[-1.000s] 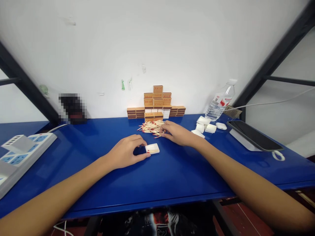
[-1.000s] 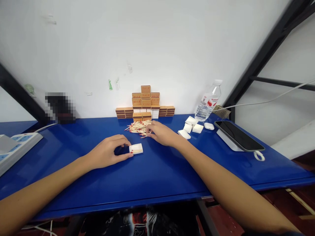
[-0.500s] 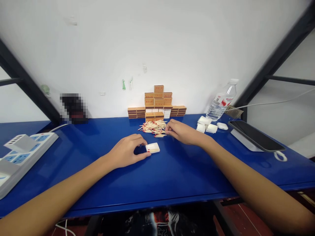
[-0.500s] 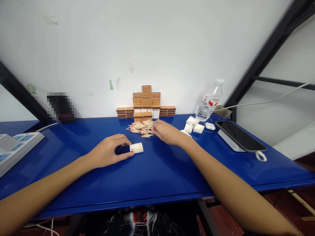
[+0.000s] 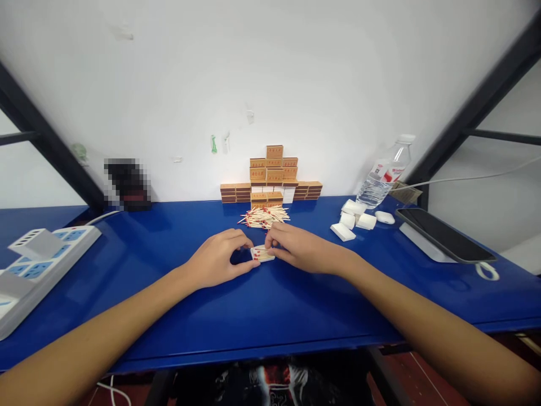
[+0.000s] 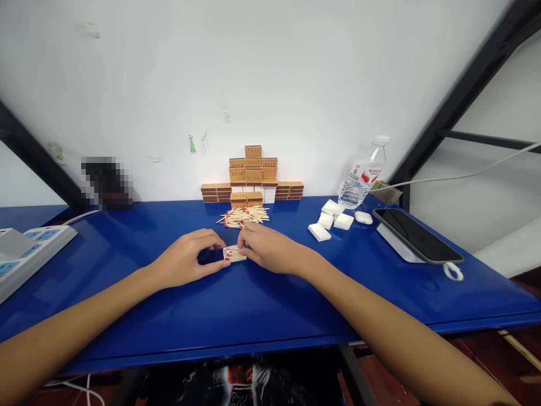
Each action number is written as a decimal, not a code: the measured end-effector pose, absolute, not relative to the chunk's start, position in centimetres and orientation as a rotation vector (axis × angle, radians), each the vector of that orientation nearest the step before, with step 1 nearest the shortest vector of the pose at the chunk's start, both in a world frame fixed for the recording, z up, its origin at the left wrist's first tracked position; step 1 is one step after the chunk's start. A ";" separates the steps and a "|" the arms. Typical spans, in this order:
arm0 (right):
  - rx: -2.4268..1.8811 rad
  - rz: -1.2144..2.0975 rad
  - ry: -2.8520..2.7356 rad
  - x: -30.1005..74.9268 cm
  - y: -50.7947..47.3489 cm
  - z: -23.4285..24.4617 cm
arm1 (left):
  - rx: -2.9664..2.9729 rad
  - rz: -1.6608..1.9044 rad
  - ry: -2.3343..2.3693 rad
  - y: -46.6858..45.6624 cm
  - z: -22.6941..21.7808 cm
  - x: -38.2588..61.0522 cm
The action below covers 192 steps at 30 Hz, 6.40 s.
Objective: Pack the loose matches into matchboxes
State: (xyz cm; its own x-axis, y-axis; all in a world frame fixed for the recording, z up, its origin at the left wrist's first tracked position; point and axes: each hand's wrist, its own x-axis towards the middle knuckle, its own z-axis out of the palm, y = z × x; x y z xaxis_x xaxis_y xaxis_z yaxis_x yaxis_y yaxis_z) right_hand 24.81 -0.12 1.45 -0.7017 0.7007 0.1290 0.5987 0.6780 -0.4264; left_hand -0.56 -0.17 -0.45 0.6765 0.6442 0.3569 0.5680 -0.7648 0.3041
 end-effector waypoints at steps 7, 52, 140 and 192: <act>-1.032 0.470 -2.644 25.1 0.0 1.4 | 2.728 0.663 0.986 -0.2 -0.4 -0.5; -1.351 0.461 -2.534 28.6 4.0 0.3 | 2.731 0.639 0.998 -0.4 -0.2 -0.5; -0.948 0.661 -2.151 24.5 0.9 1.3 | 2.750 0.727 1.000 -0.2 -0.5 -0.6; -1.043 0.342 -2.606 24.0 -0.4 0.5 | 2.739 0.702 0.956 -0.2 -0.6 -0.6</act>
State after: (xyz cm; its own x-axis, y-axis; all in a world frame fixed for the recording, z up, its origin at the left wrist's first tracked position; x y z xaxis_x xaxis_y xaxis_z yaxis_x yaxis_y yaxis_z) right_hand 24.04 -0.35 0.53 -0.6857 0.7006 0.1973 0.6261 0.7060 -0.3310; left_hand -0.55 -0.21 -0.56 0.6862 0.6210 0.3788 0.5473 -0.7838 0.2935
